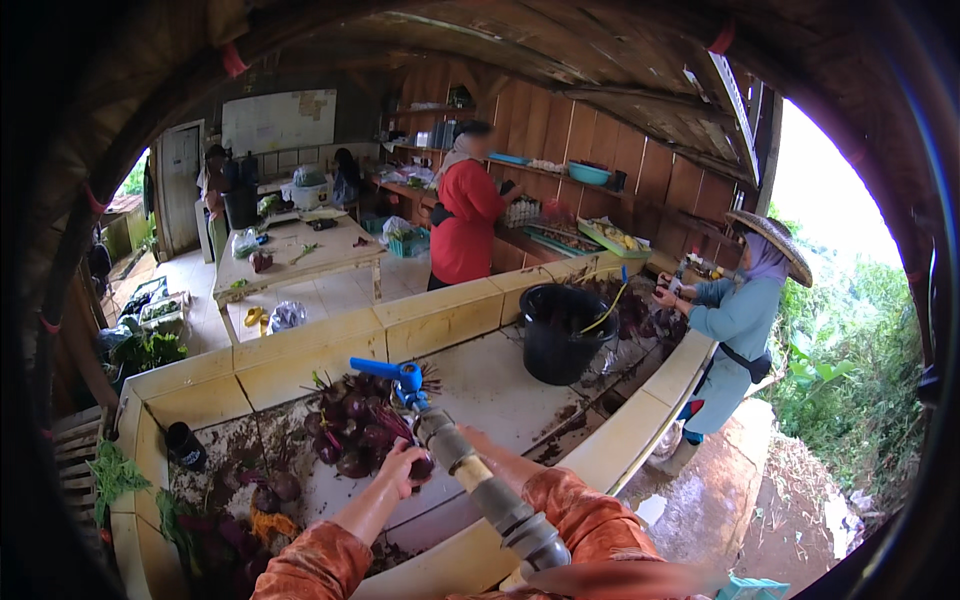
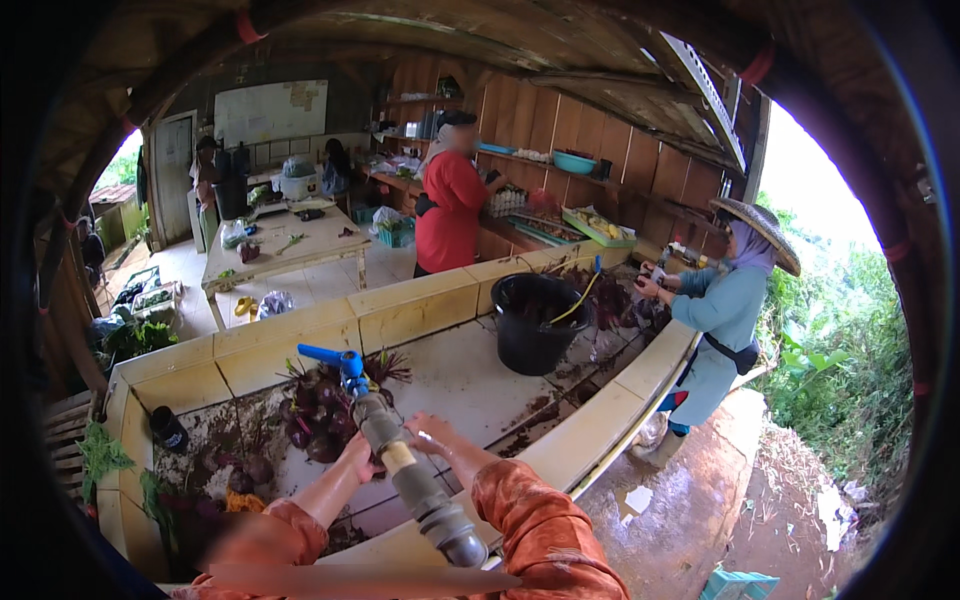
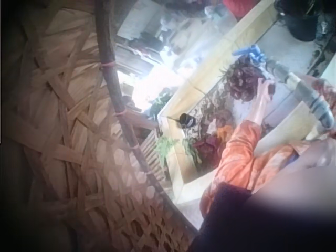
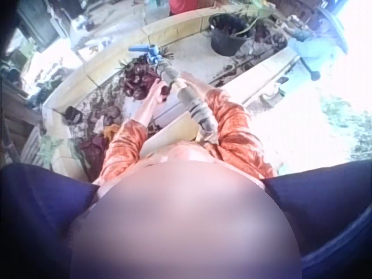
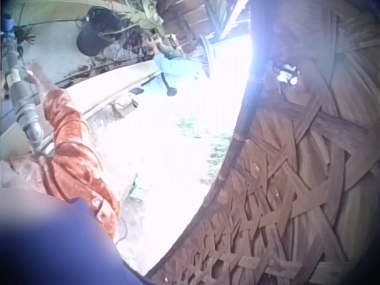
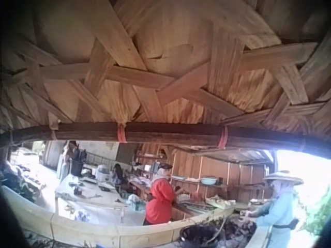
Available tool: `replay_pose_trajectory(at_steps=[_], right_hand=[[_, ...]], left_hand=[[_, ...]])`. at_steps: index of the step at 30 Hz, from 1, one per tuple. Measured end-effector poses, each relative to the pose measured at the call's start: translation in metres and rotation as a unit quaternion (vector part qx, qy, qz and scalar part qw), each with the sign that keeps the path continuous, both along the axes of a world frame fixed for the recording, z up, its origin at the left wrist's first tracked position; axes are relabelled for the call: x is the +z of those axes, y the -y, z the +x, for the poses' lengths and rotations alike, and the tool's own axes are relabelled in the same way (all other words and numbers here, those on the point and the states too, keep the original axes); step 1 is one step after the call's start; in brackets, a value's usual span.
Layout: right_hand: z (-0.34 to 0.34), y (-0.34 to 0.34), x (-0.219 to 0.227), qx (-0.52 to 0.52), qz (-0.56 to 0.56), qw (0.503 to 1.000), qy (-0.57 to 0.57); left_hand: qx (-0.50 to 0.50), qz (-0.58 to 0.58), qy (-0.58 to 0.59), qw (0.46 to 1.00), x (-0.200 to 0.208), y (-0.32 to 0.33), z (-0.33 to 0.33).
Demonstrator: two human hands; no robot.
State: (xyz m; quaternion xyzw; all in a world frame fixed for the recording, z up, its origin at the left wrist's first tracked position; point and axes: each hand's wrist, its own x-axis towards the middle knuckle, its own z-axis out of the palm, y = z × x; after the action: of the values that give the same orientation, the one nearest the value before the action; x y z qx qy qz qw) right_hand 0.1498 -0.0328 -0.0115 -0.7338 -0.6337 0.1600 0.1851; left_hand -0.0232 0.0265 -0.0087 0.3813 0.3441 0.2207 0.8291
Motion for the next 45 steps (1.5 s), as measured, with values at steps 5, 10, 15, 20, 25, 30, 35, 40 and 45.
replay_pose_trajectory(at_steps=[5, 10, 15, 20, 25, 30, 35, 40, 45], right_hand=[[-0.042, -0.03, -0.028, -0.058, 0.125, 0.981, -0.134], [-0.046, -0.037, -0.047, -0.074, 0.15, 0.968, -0.189], [-0.039, -0.027, -0.039, -0.083, 0.156, 0.958, -0.224], [-0.047, -0.023, -0.045, -0.095, 0.165, 0.951, -0.242], [-0.04, -0.015, -0.037, -0.101, 0.173, 0.941, -0.273], [-0.024, -0.001, 0.015, -0.063, 0.18, 0.866, -0.462], [-0.037, 0.021, 0.035, 0.033, 0.24, 0.818, -0.521], [-0.043, 0.021, 0.022, -0.114, 0.249, 0.939, -0.207], [-0.059, 0.013, 0.017, -0.123, 0.183, 0.944, -0.245]], left_hand=[[0.021, 0.0, 0.055, 0.998, -0.017, -0.008, 0.011], [0.053, -0.057, 0.04, 0.996, -0.043, -0.027, 0.012], [-0.019, -0.156, 0.155, 0.975, -0.02, -0.008, 0.014], [-0.066, -0.131, 0.076, 0.986, -0.009, 0.007, 0.019], [-0.018, 0.125, -0.047, 0.991, -0.045, -0.012, 0.031], [0.08, 0.048, 0.013, 0.996, -0.043, -0.01, 0.034], [0.043, -0.058, 0.124, 0.99, -0.008, 0.004, 0.03], [0.198, -0.104, 0.116, 0.968, 0.017, 0.016, 0.033], [0.195, 0.004, 0.045, 0.98, 0.031, 0.026, 0.029]])
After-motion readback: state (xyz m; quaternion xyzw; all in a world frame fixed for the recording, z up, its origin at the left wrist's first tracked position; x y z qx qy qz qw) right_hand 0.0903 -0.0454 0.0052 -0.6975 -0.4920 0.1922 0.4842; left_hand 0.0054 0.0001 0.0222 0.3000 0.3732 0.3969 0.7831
